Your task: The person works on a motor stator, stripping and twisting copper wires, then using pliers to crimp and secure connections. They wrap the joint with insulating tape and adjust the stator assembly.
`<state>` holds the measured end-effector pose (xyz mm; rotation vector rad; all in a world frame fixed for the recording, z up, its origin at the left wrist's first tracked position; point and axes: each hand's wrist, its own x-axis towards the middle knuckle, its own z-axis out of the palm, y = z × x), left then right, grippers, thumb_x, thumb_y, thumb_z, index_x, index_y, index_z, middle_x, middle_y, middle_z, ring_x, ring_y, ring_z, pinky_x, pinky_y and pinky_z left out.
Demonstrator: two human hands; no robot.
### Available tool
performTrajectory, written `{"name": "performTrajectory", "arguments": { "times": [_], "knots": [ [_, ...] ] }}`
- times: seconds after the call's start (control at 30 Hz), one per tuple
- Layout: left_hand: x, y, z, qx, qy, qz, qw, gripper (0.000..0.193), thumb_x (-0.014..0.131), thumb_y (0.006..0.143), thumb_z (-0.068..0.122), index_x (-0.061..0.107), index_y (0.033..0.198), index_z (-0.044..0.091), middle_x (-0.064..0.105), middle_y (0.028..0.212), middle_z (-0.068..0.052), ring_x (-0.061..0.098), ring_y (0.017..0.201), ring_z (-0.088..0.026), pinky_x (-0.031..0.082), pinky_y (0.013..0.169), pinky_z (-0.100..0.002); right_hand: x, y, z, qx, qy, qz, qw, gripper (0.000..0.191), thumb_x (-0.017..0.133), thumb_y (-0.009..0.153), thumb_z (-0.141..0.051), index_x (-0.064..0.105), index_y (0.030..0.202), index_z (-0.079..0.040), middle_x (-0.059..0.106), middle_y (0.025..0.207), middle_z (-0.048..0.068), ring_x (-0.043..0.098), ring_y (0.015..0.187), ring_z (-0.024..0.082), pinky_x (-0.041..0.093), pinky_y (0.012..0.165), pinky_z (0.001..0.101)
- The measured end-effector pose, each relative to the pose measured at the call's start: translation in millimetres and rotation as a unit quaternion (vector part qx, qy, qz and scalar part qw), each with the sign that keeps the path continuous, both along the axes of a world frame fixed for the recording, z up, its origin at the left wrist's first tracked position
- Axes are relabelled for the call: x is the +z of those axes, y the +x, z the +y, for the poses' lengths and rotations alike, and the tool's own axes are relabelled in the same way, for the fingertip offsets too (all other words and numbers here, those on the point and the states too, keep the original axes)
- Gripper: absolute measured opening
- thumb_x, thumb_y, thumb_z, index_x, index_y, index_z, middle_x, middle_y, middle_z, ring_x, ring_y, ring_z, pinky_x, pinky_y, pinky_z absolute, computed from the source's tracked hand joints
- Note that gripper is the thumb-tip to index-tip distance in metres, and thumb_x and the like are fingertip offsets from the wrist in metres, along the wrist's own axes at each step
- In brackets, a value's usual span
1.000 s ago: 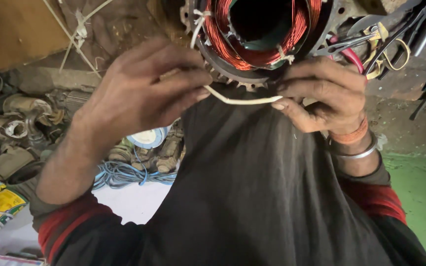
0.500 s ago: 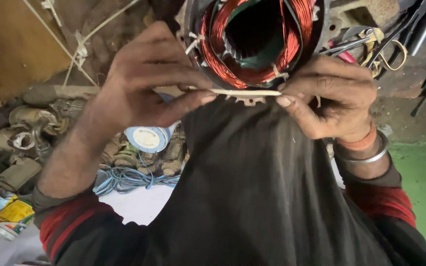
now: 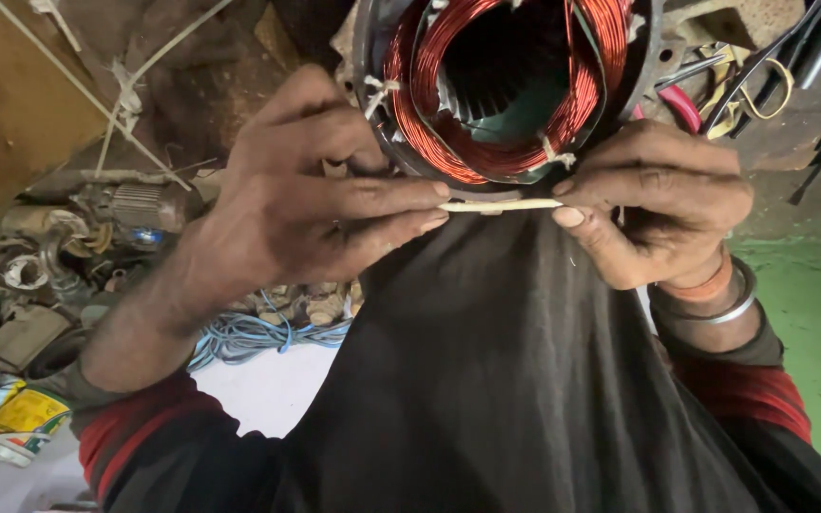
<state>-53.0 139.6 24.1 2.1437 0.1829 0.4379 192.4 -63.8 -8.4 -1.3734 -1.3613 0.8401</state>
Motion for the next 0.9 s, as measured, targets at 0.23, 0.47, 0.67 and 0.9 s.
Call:
{"name": "performTrajectory", "arguments": {
  "times": [0.23,0.47,0.67,0.9],
  "knots": [
    [-10,-1,-7,0.022,0.01,-0.021,1.0,0.033,0.102,0.078,0.026,0.082,0.103,0.018,0.054,0.075,0.003,0.045,0.073,-0.02,0.039,0.065,-0.033,-2,-4,-3,-0.014,0.017,-0.003,1.0,0.013,0.083,0.083,-0.003,0.075,0.092,0.003,0.07,0.082,0.014,0.066,0.066,0.017,0.05,0.055,0.0237],
    [7,-7,-2,-0.002,-0.003,-0.001,1.0,0.035,0.099,0.084,0.021,0.078,0.11,0.01,0.062,0.092,-0.002,0.055,0.087,-0.023,0.048,0.076,-0.036,-15,12,-2,0.027,0.059,0.015,0.998,0.015,0.082,0.08,-0.005,0.074,0.09,0.002,0.071,0.082,0.017,0.069,0.064,0.017,0.055,0.055,0.0248],
    [19,-13,-6,0.0,0.017,0.035,0.999,0.03,0.095,0.082,0.015,0.078,0.107,0.009,0.064,0.095,-0.003,0.059,0.09,-0.026,0.053,0.076,-0.036,-23,8,-14,0.019,0.071,0.005,0.997,0.01,0.084,0.08,-0.003,0.077,0.087,0.001,0.073,0.082,0.016,0.068,0.063,0.015,0.05,0.054,0.0256],
    [24,-15,-17,-0.009,0.045,0.029,0.999,0.032,0.095,0.084,0.01,0.077,0.111,0.008,0.062,0.099,-0.004,0.059,0.094,-0.027,0.053,0.08,-0.038,-19,-1,-23,0.001,0.073,0.001,0.997,0.013,0.087,0.084,-0.003,0.078,0.092,0.002,0.073,0.087,0.016,0.07,0.07,0.017,0.053,0.057,0.0239]
  ]
}}
